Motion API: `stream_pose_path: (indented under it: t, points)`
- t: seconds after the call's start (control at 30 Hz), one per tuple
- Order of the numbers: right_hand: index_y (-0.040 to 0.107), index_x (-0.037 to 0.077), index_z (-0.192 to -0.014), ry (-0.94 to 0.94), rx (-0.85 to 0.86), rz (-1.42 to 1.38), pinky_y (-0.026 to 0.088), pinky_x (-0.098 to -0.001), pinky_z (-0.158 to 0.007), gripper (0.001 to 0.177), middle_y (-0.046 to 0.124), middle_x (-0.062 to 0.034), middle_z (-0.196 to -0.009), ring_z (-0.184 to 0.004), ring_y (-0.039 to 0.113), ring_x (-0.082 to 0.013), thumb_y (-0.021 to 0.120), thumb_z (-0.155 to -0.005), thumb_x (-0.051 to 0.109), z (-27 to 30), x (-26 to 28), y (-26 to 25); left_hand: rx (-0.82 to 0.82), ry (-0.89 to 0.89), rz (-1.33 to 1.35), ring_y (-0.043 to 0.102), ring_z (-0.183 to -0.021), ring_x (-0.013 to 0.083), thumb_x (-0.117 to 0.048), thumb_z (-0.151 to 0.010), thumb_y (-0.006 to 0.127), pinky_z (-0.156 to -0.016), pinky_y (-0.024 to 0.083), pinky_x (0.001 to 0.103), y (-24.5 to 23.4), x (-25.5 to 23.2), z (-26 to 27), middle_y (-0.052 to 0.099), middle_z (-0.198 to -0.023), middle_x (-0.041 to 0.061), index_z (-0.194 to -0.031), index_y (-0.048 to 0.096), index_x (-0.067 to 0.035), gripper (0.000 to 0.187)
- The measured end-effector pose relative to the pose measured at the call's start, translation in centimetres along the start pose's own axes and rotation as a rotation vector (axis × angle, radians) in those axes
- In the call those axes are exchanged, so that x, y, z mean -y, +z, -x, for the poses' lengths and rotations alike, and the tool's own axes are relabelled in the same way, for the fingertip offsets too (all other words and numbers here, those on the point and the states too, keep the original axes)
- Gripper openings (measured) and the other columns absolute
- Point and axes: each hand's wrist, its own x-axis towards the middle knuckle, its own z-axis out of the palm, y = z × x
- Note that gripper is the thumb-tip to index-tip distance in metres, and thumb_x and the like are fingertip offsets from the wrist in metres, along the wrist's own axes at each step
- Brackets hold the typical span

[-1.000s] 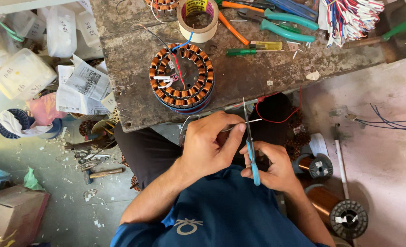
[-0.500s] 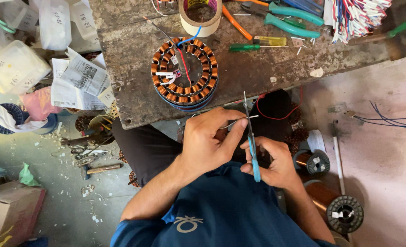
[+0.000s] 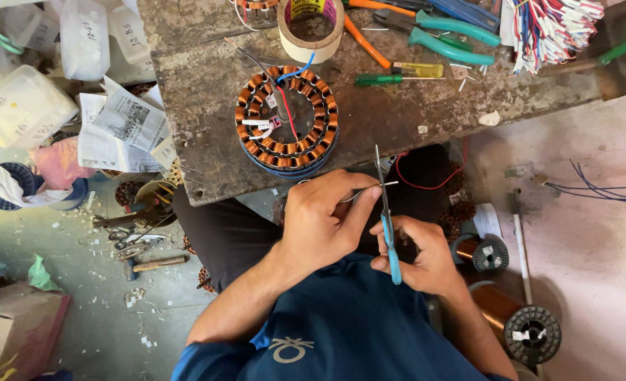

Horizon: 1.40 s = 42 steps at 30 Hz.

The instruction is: The person works on a copper-wound stator, stripping wire ends with scissors, twisting wires together, and securing connections with electrical tape. They handle multiple stator units, moving one aside and picking up another to continue wiring.

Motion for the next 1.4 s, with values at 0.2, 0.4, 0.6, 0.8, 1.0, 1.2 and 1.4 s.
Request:
stream_pose_path:
  t: [0.2,0.4,0.6,0.8,1.0,1.2,1.4]
  points:
    - [0.069,0.002,-0.109,-0.003,0.007,0.051,0.049,-0.025,-0.056,0.043,0.066,-0.0014,-0.073,-0.062,0.062,-0.0097,0.09,-0.073,0.013,-0.3,0.1,-0.3,0.011,0.009,-0.004,0.063,-0.056,0.0138,-0.006,-0.093,0.076,-0.052,0.047,0.028,-0.1,0.3,0.1,0.07,-0.082,0.006,-0.097,0.072,-0.005,0.006]
    - [0.069,0.003,-0.107,-0.004,-0.018,0.077,0.05,-0.0253,-0.057,0.043,0.067,-0.0007,-0.073,-0.062,0.064,-0.0095,0.091,-0.072,0.018,-0.4,0.1,-0.2,0.02,-0.012,-0.002,0.063,-0.055,0.0148,-0.007,-0.092,0.077,-0.051,0.047,0.029,-0.3,0.4,-0.3,0.071,-0.081,0.006,-0.095,0.073,-0.005,0.006]
    - [0.07,0.002,-0.104,-0.076,-0.141,0.246,0.052,-0.0299,-0.062,0.046,0.067,-0.0031,-0.075,-0.065,0.067,-0.0152,0.091,-0.07,0.026,-0.3,0.0,-0.2,-0.089,0.188,-0.146,0.067,-0.093,0.0314,-0.007,-0.089,0.078,-0.08,0.054,0.039,-0.5,-1.3,-0.6,0.069,-0.107,0.013,-0.115,0.064,-0.001,0.03]
    - [0.066,0.0,-0.097,-0.204,-0.295,0.465,0.051,-0.0358,-0.063,0.036,0.065,-0.0107,-0.08,-0.068,0.065,-0.0268,0.083,-0.071,0.018,0.0,-0.2,-0.2,-0.074,0.358,-0.293,0.064,-0.096,0.0304,-0.005,-0.089,0.081,-0.083,0.053,0.038,-0.1,-2.9,0.6,0.069,-0.124,0.02,-0.128,0.063,0.0,0.044]
    - [0.063,-0.004,-0.094,-0.272,-0.306,0.599,0.046,-0.0397,-0.058,0.037,0.062,-0.0125,-0.076,-0.062,0.058,-0.0304,0.076,-0.062,0.009,0.4,0.0,-0.3,-0.023,0.269,-0.191,0.073,-0.092,0.0263,0.0,-0.092,0.078,-0.079,0.061,0.035,0.9,-2.2,0.8,0.072,-0.11,0.015,-0.122,0.067,-0.001,0.031]
    - [0.062,-0.002,-0.089,-0.254,-0.311,0.651,0.045,-0.0396,-0.056,0.034,0.062,-0.0126,-0.074,-0.059,0.057,-0.0297,0.077,-0.061,0.009,0.5,0.5,-0.3,-0.003,0.322,-0.176,0.073,-0.098,0.0293,0.004,-0.089,0.075,-0.086,0.062,0.036,1.6,-1.0,1.7,0.07,-0.112,0.017,-0.116,0.067,0.001,0.028]
    - [0.065,-0.002,-0.09,-0.268,-0.359,0.617,0.046,-0.0375,-0.055,0.032,0.061,-0.0111,-0.071,-0.058,0.059,-0.027,0.082,-0.066,0.009,0.9,0.4,-0.5,0.035,0.35,-0.146,0.073,-0.105,0.0313,0.003,-0.089,0.074,-0.091,0.062,0.037,1.2,-2.3,0.4,0.069,-0.115,0.018,-0.117,0.067,0.001,0.029]
